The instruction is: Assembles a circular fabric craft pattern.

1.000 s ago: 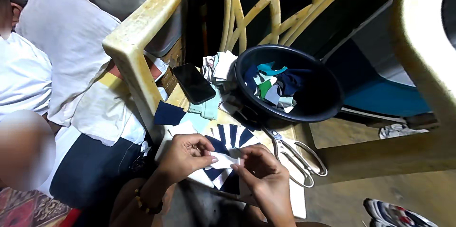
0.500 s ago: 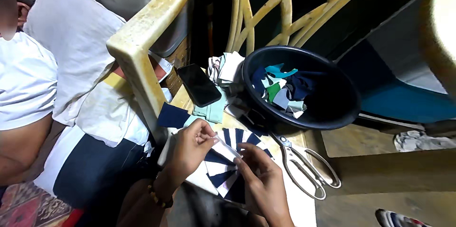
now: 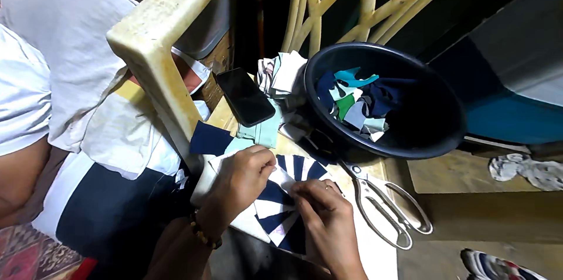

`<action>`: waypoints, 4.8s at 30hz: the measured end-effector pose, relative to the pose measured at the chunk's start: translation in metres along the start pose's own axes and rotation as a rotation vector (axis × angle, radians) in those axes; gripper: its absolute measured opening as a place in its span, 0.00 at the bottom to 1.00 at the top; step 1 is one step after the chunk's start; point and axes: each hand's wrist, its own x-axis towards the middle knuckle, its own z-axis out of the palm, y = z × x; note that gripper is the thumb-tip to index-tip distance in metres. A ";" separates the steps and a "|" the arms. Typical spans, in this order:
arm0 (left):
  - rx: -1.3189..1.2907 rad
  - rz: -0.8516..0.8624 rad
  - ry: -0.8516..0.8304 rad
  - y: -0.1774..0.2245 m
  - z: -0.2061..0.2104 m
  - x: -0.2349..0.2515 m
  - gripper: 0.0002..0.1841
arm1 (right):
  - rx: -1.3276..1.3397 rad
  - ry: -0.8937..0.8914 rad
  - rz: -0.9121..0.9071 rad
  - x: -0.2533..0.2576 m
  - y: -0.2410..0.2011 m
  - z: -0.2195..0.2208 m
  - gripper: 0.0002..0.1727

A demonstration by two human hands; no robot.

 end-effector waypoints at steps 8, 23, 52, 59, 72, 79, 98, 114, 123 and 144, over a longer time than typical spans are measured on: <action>-0.198 -0.104 0.076 0.005 -0.006 0.002 0.03 | 0.048 0.011 0.000 0.006 -0.001 -0.012 0.14; -0.303 -0.129 0.101 0.007 -0.007 0.003 0.02 | -0.193 0.014 -0.375 0.012 0.007 -0.019 0.09; 0.075 -0.028 0.031 0.003 -0.001 0.002 0.05 | -0.371 -0.032 -0.350 0.002 0.008 0.001 0.12; 0.083 -0.030 0.004 0.003 -0.003 0.001 0.06 | -0.389 -0.034 -0.343 0.002 0.007 0.001 0.13; 0.112 -0.020 0.086 -0.005 -0.006 0.000 0.09 | -0.408 -0.049 -0.338 0.001 0.009 0.001 0.14; 0.074 0.125 0.010 -0.009 -0.006 -0.002 0.15 | -0.397 -0.038 -0.347 0.002 0.009 0.001 0.14; 0.112 0.028 -0.282 -0.001 -0.015 0.001 0.11 | -0.417 -0.109 -0.347 -0.001 0.003 -0.004 0.14; 0.057 0.147 -0.108 -0.014 -0.013 -0.006 0.13 | -0.317 -0.084 -0.279 0.000 0.010 -0.009 0.11; 0.111 0.154 -0.182 -0.008 -0.009 -0.007 0.07 | -0.330 -0.009 -0.233 0.001 0.011 -0.006 0.11; 0.215 0.121 -0.011 -0.008 -0.018 -0.013 0.19 | -0.520 -0.407 -0.371 -0.015 0.011 0.001 0.51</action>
